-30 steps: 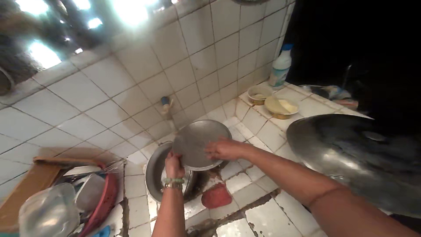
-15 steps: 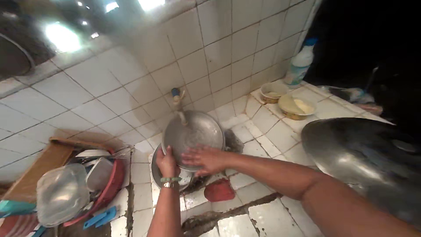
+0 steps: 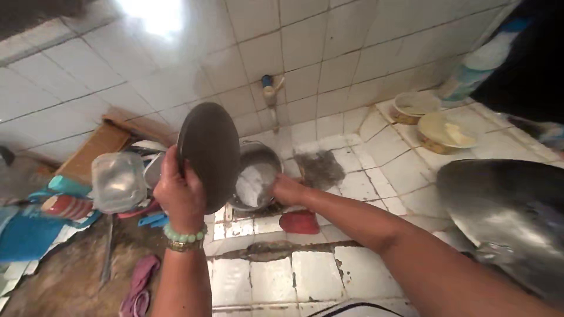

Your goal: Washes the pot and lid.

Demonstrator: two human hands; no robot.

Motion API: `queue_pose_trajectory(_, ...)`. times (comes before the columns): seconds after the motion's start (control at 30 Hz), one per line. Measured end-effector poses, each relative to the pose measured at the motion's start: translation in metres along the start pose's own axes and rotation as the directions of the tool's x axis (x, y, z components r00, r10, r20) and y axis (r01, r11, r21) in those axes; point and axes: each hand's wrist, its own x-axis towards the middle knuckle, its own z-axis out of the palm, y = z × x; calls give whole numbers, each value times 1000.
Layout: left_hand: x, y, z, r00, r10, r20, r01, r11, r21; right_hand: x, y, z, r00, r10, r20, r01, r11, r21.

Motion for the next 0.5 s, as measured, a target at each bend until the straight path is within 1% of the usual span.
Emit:
queue_pose_trajectory(0.03,-3,-1,-11,999,33,-9,-32,999,43,-2,0,-5,1000,8,-21,-8,1000,24)
queue_pose_trajectory(0.1,-10,-13,-35,998,51,-31,-47,993,111,-13,-2,-16,996,38,-83,-30,995,98)
queue_pose_trajectory(0.17,-16,-33,-66,999,-5,-43,10,992,129,-29,-5,-25,982,100,-162,-68,980,189)
queue_pose_trajectory(0.2,-20,-44,-82,997,-59,-52,63,994,89,-38,-3,-28,963,138,-230,-77,963,257)
queue_pose_trajectory(0.23,-26,-58,-98,991,-112,-73,113,994,11,-47,-1,-31,933,193,-305,-82,937,340)
queue_pose_trajectory(0.3,-43,-82,-127,960,-256,-113,232,955,-186,-67,2,-37,841,383,-382,-132,830,542)
queue_pose_trajectory(0.33,-55,-90,-139,926,-354,-134,311,913,-264,-75,4,-41,780,491,-388,-157,754,638)
queue_pose_trajectory(0.37,-68,-95,-149,877,-456,-152,394,863,-317,-83,7,-43,710,602,-365,-174,652,738)
queue_pose_trajectory(0.4,-82,-99,-157,810,-564,-160,487,800,-351,-89,11,-42,637,698,-325,-175,543,822)
queue_pose_trajectory(0.43,-96,-102,-162,722,-673,-161,584,717,-381,-95,15,-41,571,773,-276,-156,432,888)
queue_pose_trajectory(0.47,-112,-104,-164,620,-771,-146,671,618,-411,-100,17,-40,520,822,-231,-124,341,932)
queue_pose_trajectory(0.5,-128,-108,-164,516,-848,-117,737,510,-443,-105,18,-41,485,855,-183,-84,254,964)
